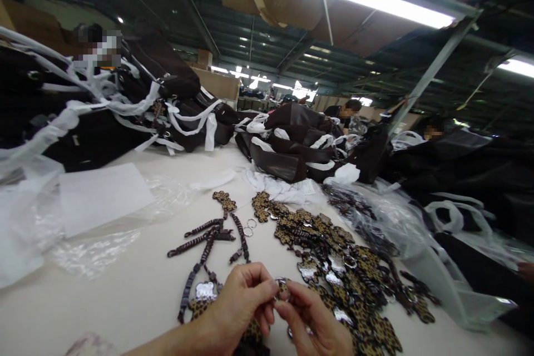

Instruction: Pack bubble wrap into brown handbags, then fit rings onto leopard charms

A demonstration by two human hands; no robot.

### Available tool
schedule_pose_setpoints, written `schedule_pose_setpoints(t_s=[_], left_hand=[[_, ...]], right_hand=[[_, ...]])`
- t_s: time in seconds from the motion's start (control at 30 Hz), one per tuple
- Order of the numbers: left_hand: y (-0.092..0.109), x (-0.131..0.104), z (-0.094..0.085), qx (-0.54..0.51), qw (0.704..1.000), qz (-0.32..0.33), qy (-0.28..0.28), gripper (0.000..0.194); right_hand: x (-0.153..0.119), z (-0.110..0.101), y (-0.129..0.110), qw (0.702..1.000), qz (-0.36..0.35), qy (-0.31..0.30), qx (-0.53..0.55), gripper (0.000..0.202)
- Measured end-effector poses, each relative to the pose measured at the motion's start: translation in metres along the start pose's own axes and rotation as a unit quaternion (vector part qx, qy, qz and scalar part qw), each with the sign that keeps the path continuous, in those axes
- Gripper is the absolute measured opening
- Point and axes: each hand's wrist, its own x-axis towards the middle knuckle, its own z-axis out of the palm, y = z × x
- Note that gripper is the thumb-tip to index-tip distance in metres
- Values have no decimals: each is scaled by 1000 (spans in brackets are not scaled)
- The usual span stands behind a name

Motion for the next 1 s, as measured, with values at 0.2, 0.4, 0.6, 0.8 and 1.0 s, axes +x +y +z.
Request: schedule_pose_setpoints(t_s=[0.2,0.4,0.6,0.8,1.0], left_hand=[[11,1,-4,42,998,-5,-42,41],[34,2,-25,296,949,-4,-108,24],[23,-8,-33,674,709,87,-190,13],[22,-16,-22,703,682,77,-186,22],[24,-10,-22,730,649,131,-167,19]], right_hand=[[13,-10,-15,989,59,-124,51,7],[16,-23,-25,946,230,-109,200,22],[13,-43,-20,905,288,-140,279,34],[4,-40,-8,897,289,-160,294,32],[2,-40,0,887,292,-156,321,32]])
